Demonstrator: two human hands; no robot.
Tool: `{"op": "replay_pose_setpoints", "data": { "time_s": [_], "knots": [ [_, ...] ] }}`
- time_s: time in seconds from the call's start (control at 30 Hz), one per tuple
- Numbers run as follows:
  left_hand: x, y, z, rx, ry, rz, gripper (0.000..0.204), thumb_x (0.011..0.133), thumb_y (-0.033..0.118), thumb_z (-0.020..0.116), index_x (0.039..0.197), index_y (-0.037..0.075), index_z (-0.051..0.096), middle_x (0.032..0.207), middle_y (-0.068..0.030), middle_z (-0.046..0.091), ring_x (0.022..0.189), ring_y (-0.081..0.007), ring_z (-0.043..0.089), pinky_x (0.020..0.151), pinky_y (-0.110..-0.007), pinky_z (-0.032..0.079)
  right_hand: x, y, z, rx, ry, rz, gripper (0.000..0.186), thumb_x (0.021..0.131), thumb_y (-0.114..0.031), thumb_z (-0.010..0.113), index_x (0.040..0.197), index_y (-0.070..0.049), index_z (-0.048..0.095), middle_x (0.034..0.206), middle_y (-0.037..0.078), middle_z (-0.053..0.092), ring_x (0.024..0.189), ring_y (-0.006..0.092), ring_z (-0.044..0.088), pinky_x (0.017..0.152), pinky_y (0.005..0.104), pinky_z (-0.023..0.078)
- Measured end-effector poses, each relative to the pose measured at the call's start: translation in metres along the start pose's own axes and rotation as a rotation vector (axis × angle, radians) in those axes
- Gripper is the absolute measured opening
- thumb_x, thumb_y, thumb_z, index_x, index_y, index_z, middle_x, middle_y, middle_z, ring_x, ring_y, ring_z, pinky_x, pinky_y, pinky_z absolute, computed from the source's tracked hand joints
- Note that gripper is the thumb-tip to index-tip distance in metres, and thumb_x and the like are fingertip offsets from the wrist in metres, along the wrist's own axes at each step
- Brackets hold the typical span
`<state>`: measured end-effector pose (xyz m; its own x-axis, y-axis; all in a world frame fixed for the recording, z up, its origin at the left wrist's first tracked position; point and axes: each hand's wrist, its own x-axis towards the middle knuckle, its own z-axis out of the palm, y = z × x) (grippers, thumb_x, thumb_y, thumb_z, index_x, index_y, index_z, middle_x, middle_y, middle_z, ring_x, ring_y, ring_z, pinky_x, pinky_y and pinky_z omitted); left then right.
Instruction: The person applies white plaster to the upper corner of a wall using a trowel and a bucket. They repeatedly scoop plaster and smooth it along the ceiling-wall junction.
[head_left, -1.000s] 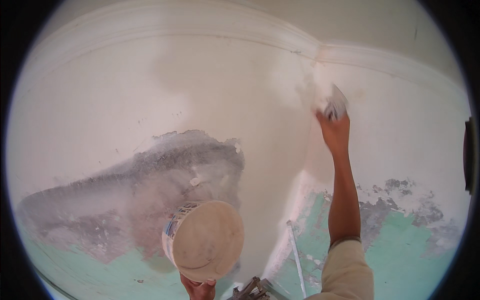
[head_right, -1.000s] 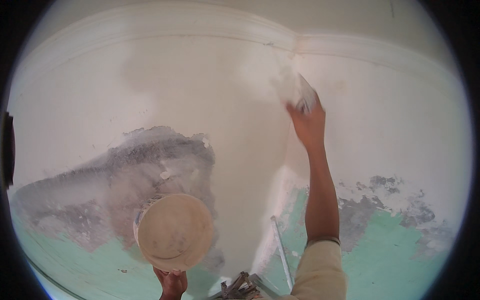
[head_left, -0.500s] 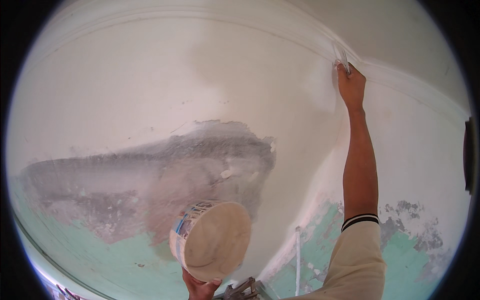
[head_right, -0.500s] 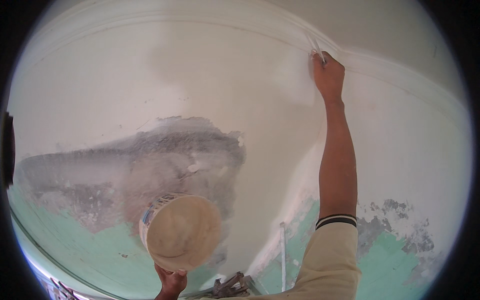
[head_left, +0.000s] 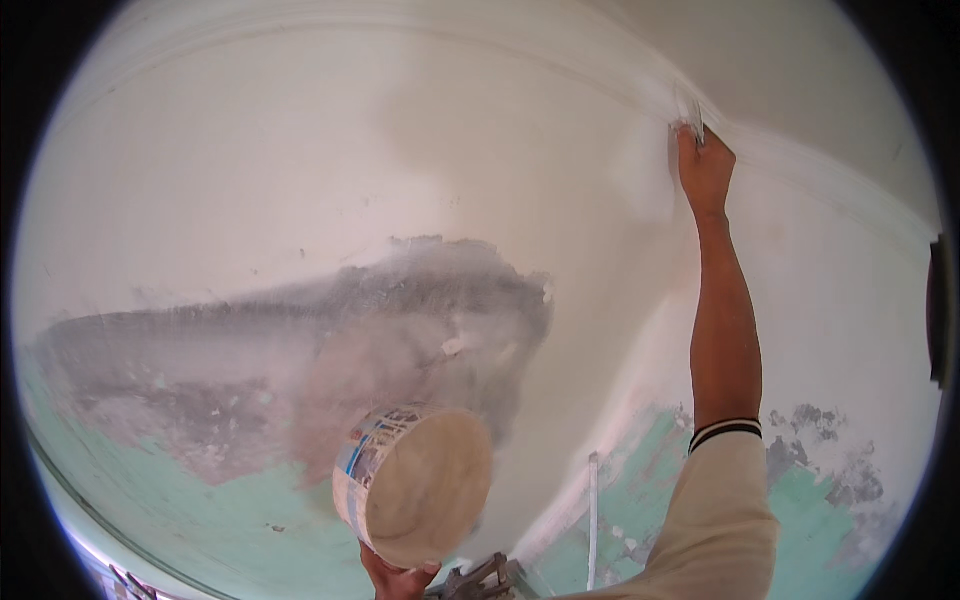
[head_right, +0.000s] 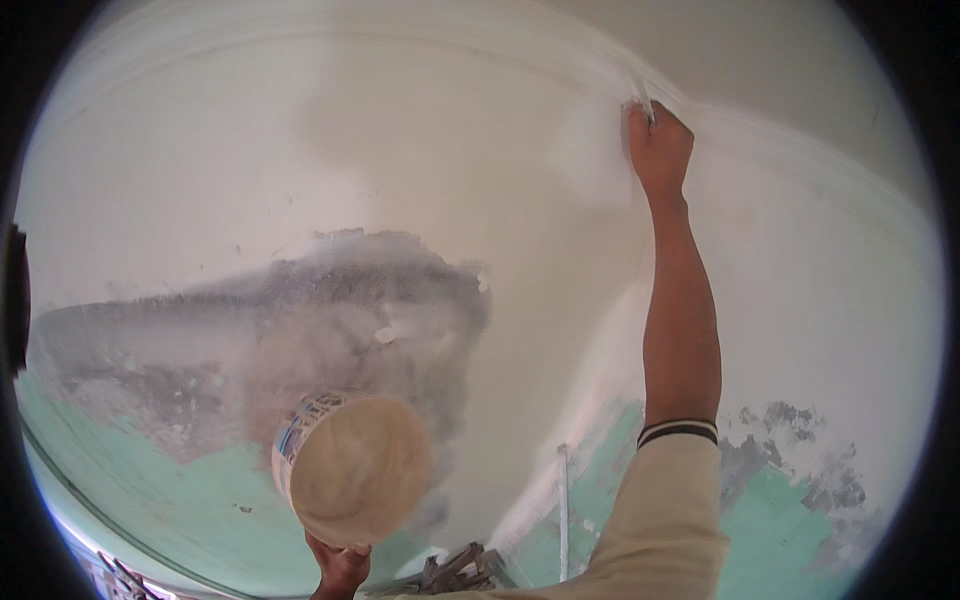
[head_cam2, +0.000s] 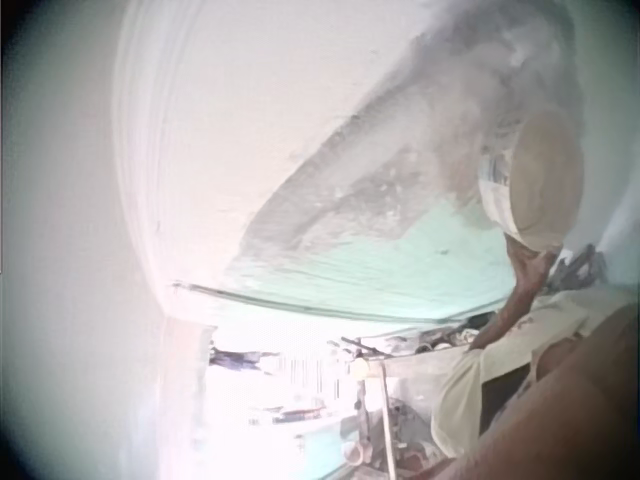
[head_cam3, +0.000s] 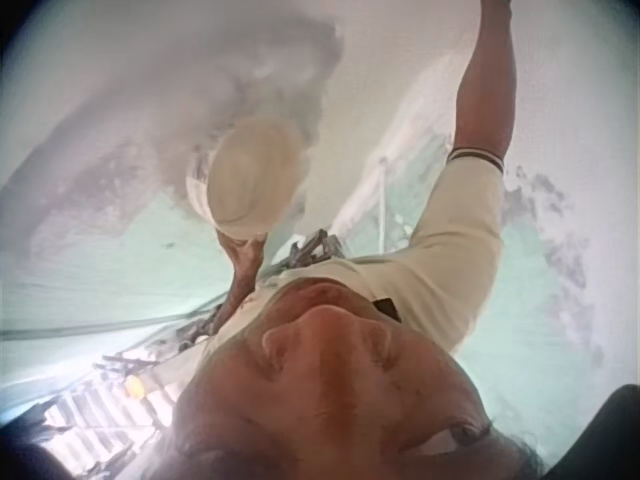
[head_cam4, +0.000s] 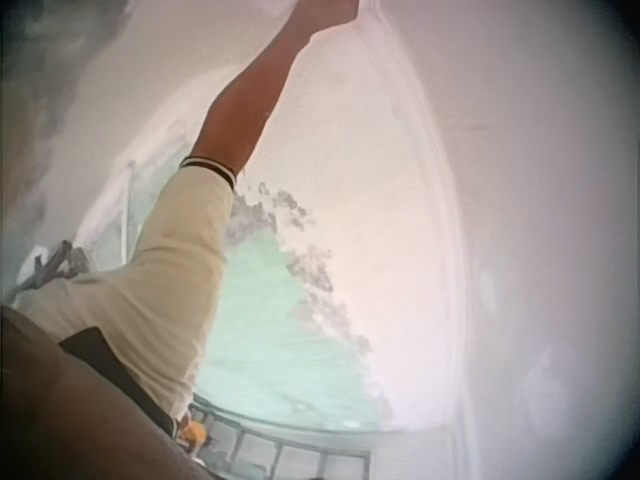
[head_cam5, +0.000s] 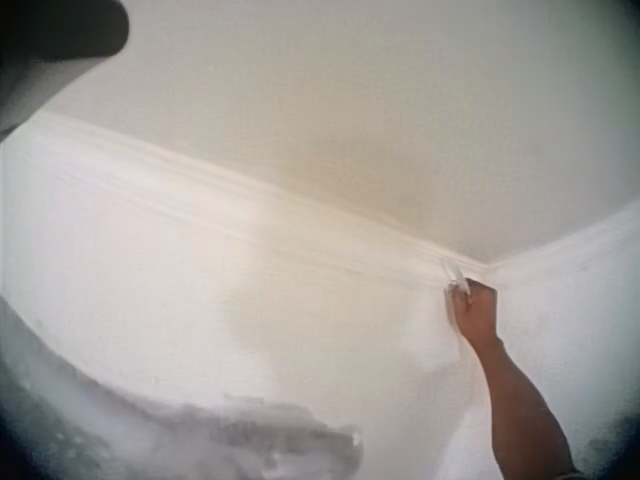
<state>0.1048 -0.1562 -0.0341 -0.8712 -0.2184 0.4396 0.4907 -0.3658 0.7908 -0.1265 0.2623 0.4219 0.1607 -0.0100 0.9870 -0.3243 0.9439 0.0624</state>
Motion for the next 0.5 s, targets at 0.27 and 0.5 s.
{"op": "replay_pose_setpoints", "data": {
  "time_s": [0.27, 0.5],
  "knots": [
    [-0.004, -0.001, -0.006, 0.099, -0.021, -0.029, 0.106, 0.075, 0.045, 0.092, 0.148, -0.006, 0.035, 0.137, -0.0153, 0.056, 0.118, -0.0255, 0.062, 0.1, -0.039, 0.051, 0.001, 0.001, -0.002, -0.024, 0.058, -0.078, 0.032, 0.097, -0.027, 0.064, 0.088, 0.003, 0.07, 0.071, 0.024, 0.064, 0.064, 0.042, 0.062, 0.061, 0.0433, 0.051],
    [0.003, -0.002, 0.002, 0.076, 0.039, 0.016, 0.098, 0.075, 0.048, 0.09, 0.14, -0.009, 0.044, 0.129, -0.015, 0.062, 0.114, -0.0246, 0.063, 0.098, -0.038, 0.051, -0.008, 0.004, 0.002, -0.035, 0.041, -0.066, 0.032, 0.097, -0.027, 0.066, 0.089, 0.003, 0.071, 0.069, 0.024, 0.063, 0.06, 0.0407, 0.06, 0.06, 0.0432, 0.05]
  ]
}}
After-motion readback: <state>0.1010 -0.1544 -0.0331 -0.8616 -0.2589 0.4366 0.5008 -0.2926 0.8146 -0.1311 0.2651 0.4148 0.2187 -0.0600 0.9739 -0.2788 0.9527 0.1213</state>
